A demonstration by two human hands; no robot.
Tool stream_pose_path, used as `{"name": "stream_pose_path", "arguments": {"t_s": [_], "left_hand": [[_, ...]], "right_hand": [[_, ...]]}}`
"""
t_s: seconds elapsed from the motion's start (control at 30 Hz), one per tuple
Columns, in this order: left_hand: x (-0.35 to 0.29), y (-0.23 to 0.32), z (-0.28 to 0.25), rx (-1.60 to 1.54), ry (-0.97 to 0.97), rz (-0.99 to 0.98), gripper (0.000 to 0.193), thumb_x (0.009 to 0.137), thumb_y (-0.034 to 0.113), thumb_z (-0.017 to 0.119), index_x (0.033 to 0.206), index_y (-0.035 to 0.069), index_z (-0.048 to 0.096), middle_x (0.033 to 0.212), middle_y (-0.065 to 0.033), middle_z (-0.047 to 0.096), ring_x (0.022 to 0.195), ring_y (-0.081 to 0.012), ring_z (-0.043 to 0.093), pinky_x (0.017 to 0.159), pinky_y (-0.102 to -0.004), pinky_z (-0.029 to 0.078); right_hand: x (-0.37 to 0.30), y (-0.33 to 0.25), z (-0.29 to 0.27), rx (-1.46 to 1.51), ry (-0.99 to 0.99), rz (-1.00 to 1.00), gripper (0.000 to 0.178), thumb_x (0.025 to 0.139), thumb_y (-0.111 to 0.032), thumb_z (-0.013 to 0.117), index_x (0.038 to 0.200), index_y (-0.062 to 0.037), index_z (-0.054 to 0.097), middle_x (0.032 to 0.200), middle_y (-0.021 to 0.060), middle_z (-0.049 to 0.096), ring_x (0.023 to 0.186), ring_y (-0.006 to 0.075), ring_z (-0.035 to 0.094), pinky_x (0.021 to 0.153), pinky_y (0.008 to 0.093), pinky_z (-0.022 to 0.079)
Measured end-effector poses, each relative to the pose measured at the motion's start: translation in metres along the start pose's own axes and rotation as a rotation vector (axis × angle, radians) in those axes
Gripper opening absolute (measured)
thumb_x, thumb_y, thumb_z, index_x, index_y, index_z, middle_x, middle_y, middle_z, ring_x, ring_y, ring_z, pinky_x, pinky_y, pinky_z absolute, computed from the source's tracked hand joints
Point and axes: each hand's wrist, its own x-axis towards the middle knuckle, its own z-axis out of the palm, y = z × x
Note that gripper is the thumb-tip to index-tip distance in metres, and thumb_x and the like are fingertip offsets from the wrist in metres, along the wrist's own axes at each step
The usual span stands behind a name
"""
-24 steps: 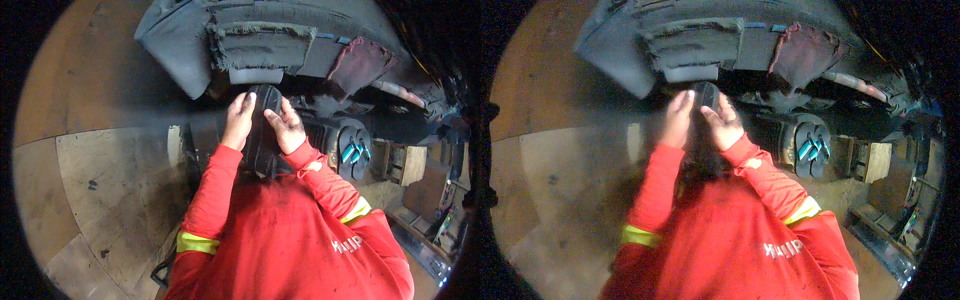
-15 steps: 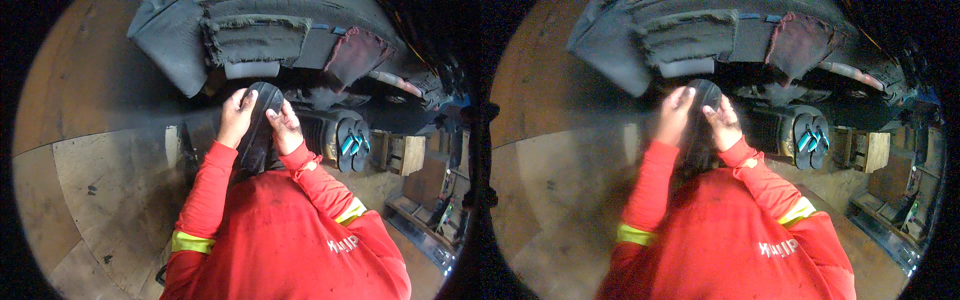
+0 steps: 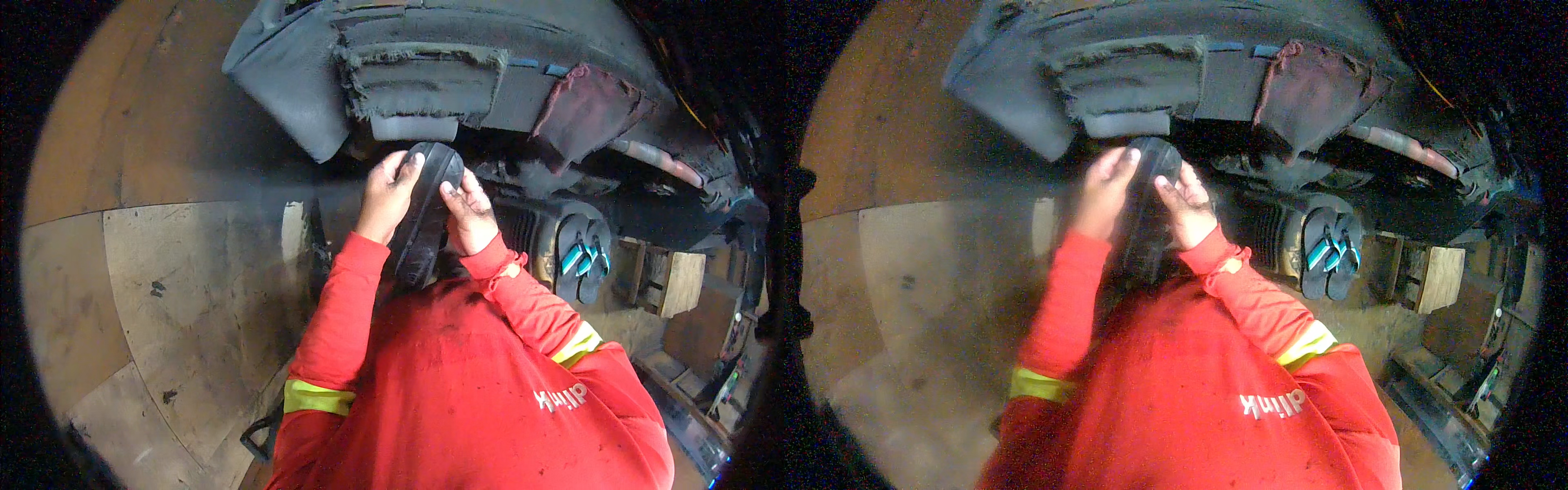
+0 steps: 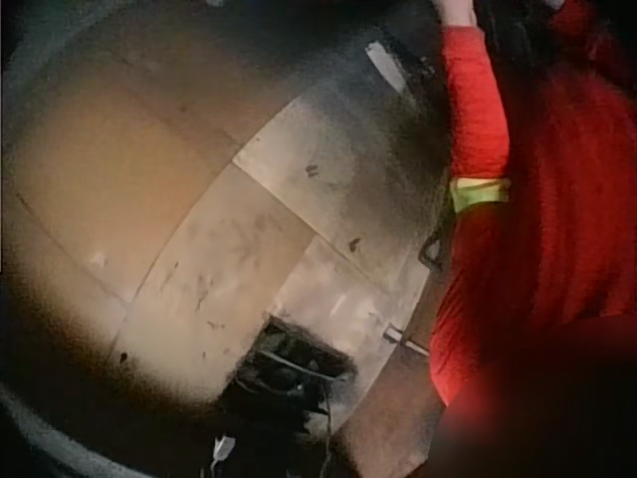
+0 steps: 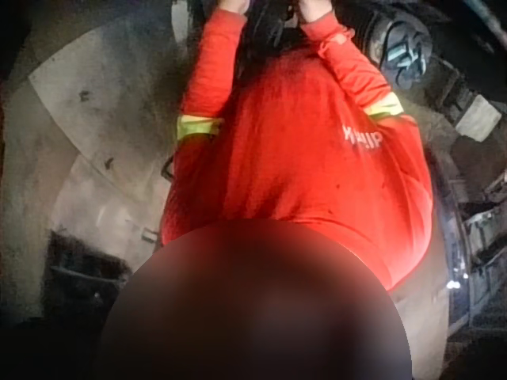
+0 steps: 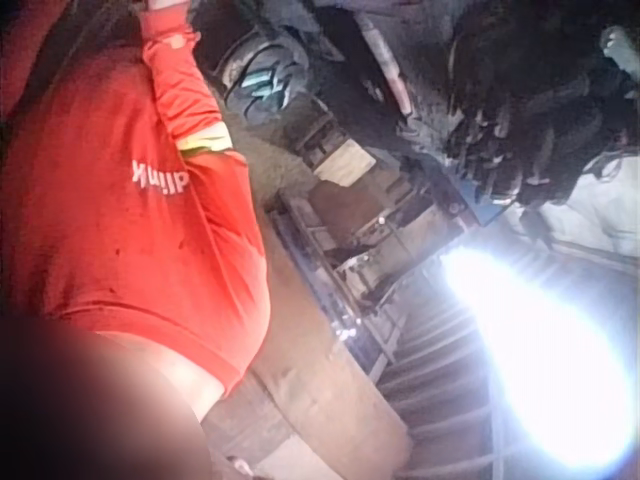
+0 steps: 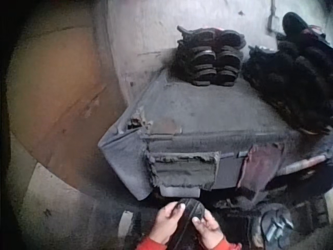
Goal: The person assembles flip-flops by hand, pressing the straps into the soles and aligning them. They repeatedly pick up pairs, attach the straps, and place the finished flip-flops on a nearby surface.
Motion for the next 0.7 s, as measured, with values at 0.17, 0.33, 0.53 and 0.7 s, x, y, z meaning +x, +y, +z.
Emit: {"name": "stream_pose_path", "arguments": {"t_s": [0.17, 0.33, 0.53, 0.7], "left_hand": [[-0.023, 0.006, 0.000, -0.046, -0.074, -0.119, 0.032, 0.097, 0.028, 0.063, 0.114, 0.001, 0.066, 0.103, 0.0016, 0.065, 0.095, -0.0072, 0.056, 0.085, -0.0246, 0.045], [-0.033, 0.011, 0.015, 0.151, 0.062, -0.089, 0.030, 0.096, 0.028, 0.064, 0.108, 0.002, 0.069, 0.092, 0.0014, 0.068, 0.087, -0.0083, 0.059, 0.077, -0.0272, 0.047], [-0.026, 0.031, 0.036, 0.454, 0.252, 0.073, 0.028, 0.093, 0.027, 0.062, 0.094, 0.000, 0.068, 0.083, -0.0135, 0.071, 0.075, -0.0178, 0.067, 0.067, -0.0337, 0.049], [-0.010, 0.033, 0.043, 0.677, 0.258, 0.017, 0.034, 0.087, 0.033, 0.064, 0.090, -0.001, 0.069, 0.081, -0.0232, 0.068, 0.078, -0.0376, 0.068, 0.067, -0.0435, 0.051]], "right_hand": [[0.009, -0.005, -0.029, 0.045, -0.119, 0.145, 0.032, 0.100, -0.015, 0.058, 0.129, -0.0024, 0.057, 0.123, 0.0064, 0.065, 0.109, 0.0155, 0.060, 0.096, 0.0322, 0.046], [0.004, -0.008, -0.036, -0.560, -0.089, -0.035, 0.049, 0.095, -0.016, 0.066, 0.139, -0.0031, 0.051, 0.125, 0.0075, 0.065, 0.109, 0.0196, 0.062, 0.098, 0.0330, 0.047], [-0.016, -0.034, -0.030, -1.304, -0.387, -0.094, 0.111, 0.073, -0.040, 0.085, 0.156, -0.0086, 0.018, 0.154, 0.0204, 0.036, 0.143, 0.0326, 0.035, 0.113, 0.0396, 0.035], [-0.005, -0.035, -0.027, -0.929, -0.395, 0.006, 0.115, 0.076, -0.040, 0.083, 0.158, -0.0096, 0.008, 0.158, 0.0231, 0.027, 0.146, 0.0335, 0.028, 0.115, 0.0371, 0.032]]}}
